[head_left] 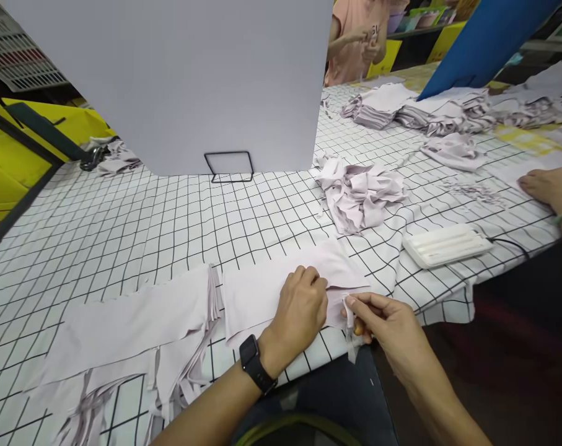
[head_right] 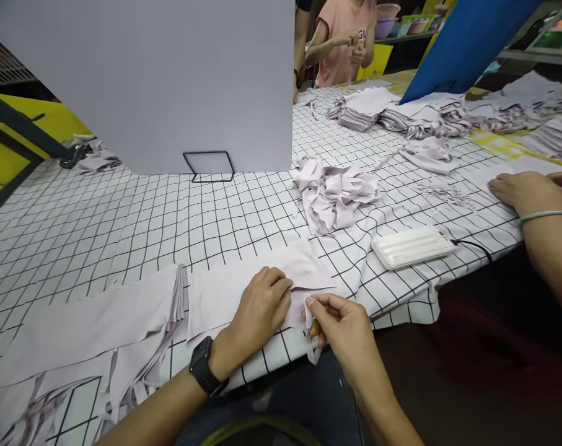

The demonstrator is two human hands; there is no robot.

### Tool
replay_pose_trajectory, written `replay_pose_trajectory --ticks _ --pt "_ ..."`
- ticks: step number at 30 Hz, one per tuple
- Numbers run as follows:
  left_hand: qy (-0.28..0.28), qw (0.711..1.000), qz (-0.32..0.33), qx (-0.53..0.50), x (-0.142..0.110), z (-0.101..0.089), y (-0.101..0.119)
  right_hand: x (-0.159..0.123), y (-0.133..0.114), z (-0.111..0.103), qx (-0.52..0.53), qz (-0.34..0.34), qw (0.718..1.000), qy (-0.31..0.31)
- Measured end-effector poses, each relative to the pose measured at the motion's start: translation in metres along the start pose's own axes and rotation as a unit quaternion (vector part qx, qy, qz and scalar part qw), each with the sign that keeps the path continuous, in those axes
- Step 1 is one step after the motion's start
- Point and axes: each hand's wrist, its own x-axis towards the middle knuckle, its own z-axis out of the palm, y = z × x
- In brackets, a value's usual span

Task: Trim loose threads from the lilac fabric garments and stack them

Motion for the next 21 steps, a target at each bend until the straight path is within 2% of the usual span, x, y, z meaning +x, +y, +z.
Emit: replay_pose_trajectory --ticks 3,6,16,21 --pt "0.039 0.998 -0.011 -0.05 -0.002 0.002 -0.001 0.007 0.001 0.006 0.0 0.021 1.0 -0.002" --pt "0.067 0.996 0.005 -0.065 -0.003 0.004 0.001 0.011 -0.001 0.011 0.015 0.03 0.999 0.02" --pt "0.075 0.996 0.046 -0.014 -0.001 0.006 0.002 0.015 -0.002 0.012 0.046 0.002 0.999 0.016" --pt "0.081 0.994 0.071 0.019 -0.001 0.006 0.003 0.016 -0.002 0.015 0.063 0.029 0.998 -0.006"
